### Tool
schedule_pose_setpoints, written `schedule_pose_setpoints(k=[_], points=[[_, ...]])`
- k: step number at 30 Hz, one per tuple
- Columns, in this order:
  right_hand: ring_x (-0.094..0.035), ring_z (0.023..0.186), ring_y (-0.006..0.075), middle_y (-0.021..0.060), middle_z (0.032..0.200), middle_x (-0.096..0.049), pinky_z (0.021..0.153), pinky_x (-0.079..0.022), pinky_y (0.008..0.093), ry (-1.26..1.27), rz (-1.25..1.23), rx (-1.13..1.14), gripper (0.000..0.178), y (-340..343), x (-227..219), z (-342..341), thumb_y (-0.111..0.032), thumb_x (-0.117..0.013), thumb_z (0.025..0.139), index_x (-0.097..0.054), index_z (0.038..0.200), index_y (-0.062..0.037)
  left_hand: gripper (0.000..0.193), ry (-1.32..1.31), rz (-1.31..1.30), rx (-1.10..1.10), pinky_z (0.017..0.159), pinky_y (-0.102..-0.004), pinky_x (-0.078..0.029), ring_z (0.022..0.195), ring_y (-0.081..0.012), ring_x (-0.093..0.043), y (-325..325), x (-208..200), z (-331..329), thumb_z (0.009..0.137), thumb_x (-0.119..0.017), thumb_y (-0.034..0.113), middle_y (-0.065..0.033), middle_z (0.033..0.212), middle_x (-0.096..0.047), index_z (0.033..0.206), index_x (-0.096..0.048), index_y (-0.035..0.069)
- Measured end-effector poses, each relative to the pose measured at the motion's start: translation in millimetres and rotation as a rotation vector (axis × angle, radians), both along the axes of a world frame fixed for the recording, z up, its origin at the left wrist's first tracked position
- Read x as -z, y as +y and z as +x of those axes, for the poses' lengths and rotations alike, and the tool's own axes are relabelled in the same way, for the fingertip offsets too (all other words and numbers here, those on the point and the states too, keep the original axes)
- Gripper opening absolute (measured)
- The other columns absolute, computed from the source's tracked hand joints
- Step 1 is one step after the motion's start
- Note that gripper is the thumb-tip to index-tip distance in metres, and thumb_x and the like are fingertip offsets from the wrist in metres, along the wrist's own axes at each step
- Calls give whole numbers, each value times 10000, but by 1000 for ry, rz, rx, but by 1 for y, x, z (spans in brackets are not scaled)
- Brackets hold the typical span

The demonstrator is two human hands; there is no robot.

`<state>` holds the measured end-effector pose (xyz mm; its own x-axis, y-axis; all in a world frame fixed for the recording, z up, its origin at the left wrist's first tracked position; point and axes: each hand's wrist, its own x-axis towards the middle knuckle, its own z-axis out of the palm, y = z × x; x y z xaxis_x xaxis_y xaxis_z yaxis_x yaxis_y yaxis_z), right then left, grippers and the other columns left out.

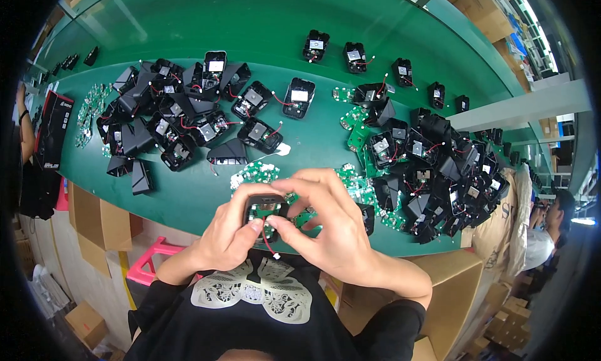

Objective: The person assembles small electronic circuit boards into plastic housings by hand, connecting them with wire connectors.

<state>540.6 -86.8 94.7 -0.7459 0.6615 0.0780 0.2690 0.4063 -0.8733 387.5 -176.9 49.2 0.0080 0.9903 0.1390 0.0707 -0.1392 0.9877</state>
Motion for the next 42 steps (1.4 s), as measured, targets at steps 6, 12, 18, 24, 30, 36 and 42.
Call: schedule_pose_setpoints(k=[6, 12, 18, 24, 30, 36, 42], points=[[-631, 753, 153, 131, 1071, -489, 488, -519, 220, 17, -221, -27, 477, -8, 13, 1, -7, -681, 730, -468, 1157, 13, 376, 67, 96, -70, 704, -369, -482, 791, -314, -614, 6, -5, -2, 854, -423, 71, -200, 982, -565, 1214, -353, -15], [-639, 741, 155, 134, 1056, -493, 491, -505, 218, 16, -362, 65, 433, -13, 20, -4, 7, -675, 729, -460, 1103, 34, 380, 161, 176, -118, 700, -376, -485, 786, -315, -617, 7, 4, -2, 836, -434, 43, -198, 963, -566, 1205, -369, -18], [-625, 745, 128, 82, 1017, -521, 551, -469, 238, -73, -476, -104, 483, 8, 10, 1, -46, -710, 714, -460, 1127, -25, 424, 152, -34, -36, 675, -387, -497, 769, -323, -609, 6, -5, -16, 796, -469, 17, -191, 947, -564, 1210, -377, 14], [-551, 571, 90, 35, 725, -625, 497, -440, 235, -176, -346, -125, 164, 15, -13, 10, -132, -746, 707, -668, 811, -33, 592, 697, 287, -107, 492, -336, -462, 676, -268, -577, 15, -15, -15, 628, -578, 41, -117, 877, -564, 1201, -429, 40], [-592, 569, 125, 61, 709, -648, 508, -455, 249, -296, -321, -131, 123, 21, -22, 6, -127, -720, 728, -676, 782, -26, 551, 953, 417, -172, 475, -300, -452, 645, -228, -546, 18, -19, -13, 669, -615, 161, -96, 875, -566, 1186, -466, 45], [-603, 582, 169, 80, 727, -642, 521, -464, 274, -342, -476, -121, 120, 27, -14, 5, -126, -688, 754, -670, 809, -21, 452, 831, 278, -187, 548, -340, -484, 727, -280, -580, 16, -18, -8, 744, -584, 144, -145, 951, -567, 1163, -463, 28], [-586, 558, 135, 69, 782, -603, 491, -460, 246, -261, -63, -201, 113, 25, -9, 11, -65, -664, 774, -650, 839, 27, 467, 454, 85, -114, 730, -378, -474, 842, -335, -588, 14, -7, -6, 757, -488, -23, -200, 1073, -521, 1210, -376, 4]])
